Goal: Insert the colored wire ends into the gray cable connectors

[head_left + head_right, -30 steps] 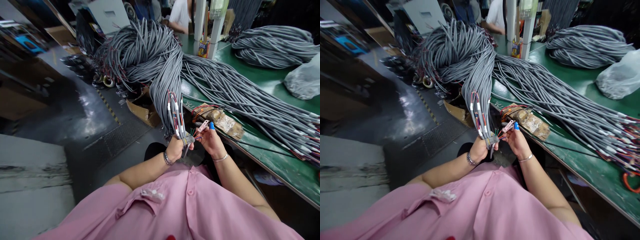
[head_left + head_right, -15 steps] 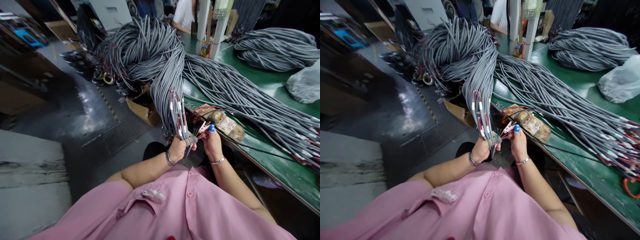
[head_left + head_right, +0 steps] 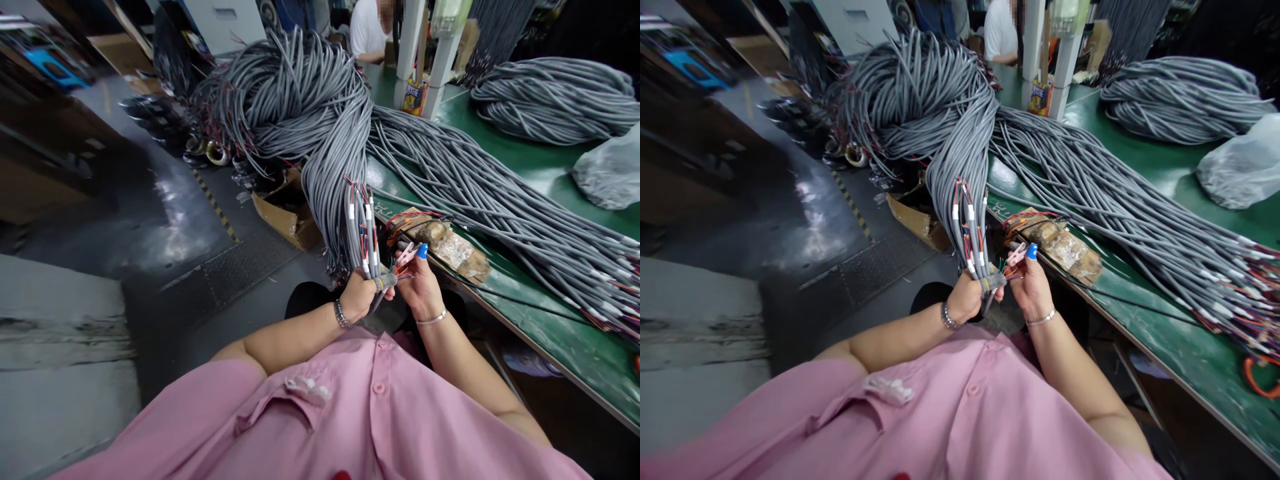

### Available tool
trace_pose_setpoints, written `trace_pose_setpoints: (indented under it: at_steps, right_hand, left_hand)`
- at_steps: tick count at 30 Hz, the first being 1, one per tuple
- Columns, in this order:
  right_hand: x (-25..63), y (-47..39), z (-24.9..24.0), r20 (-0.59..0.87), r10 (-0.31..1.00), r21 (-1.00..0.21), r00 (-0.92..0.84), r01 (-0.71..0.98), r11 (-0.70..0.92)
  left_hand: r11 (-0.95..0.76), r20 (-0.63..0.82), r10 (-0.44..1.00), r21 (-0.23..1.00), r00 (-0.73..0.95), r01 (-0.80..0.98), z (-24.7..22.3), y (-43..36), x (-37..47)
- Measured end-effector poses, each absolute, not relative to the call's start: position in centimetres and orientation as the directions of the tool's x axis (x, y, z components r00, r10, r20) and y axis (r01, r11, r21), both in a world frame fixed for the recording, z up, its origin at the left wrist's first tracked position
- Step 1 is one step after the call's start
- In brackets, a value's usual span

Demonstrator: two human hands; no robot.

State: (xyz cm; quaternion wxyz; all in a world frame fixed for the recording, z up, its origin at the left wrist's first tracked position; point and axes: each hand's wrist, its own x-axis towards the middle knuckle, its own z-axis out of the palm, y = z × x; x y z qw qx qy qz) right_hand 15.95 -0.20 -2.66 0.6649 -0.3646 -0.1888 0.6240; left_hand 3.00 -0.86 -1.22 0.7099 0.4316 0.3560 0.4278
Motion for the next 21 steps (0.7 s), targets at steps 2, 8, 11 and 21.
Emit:
trace_pose_setpoints:
  at_steps: [2, 8, 11, 21]
  right_hand:
    - [16.0, -0.3, -2.8, -0.214, 0.971, -0.688, 0.11, -0.722, -0.07]
    - [16.6, -0.7, -3.0, -0.246, 0.968, -0.592, 0.049, -0.798, -0.11]
    - [17.0, -0.8, -2.8, -0.246, 0.968, -0.596, 0.042, -0.794, -0.117]
    - [17.1, -0.7, -3.0, -0.203, 0.972, -0.695, 0.122, -0.717, -0.055]
  left_hand:
    - [0.253, -0.128, 0.916, 0.919, 0.38, -0.301, -1.2, -0.9, 2.9]
    - [0.291, -0.166, 0.918, 0.9, 0.361, -0.326, -1.2, -1.2, 2.4]
    - [0.278, -0.162, 0.927, 0.903, 0.34, -0.327, -1.3, -1.3, 2.1]
    - [0.249, -0.147, 0.932, 0.924, 0.331, -0.29, -1.6, -1.0, 2.2]
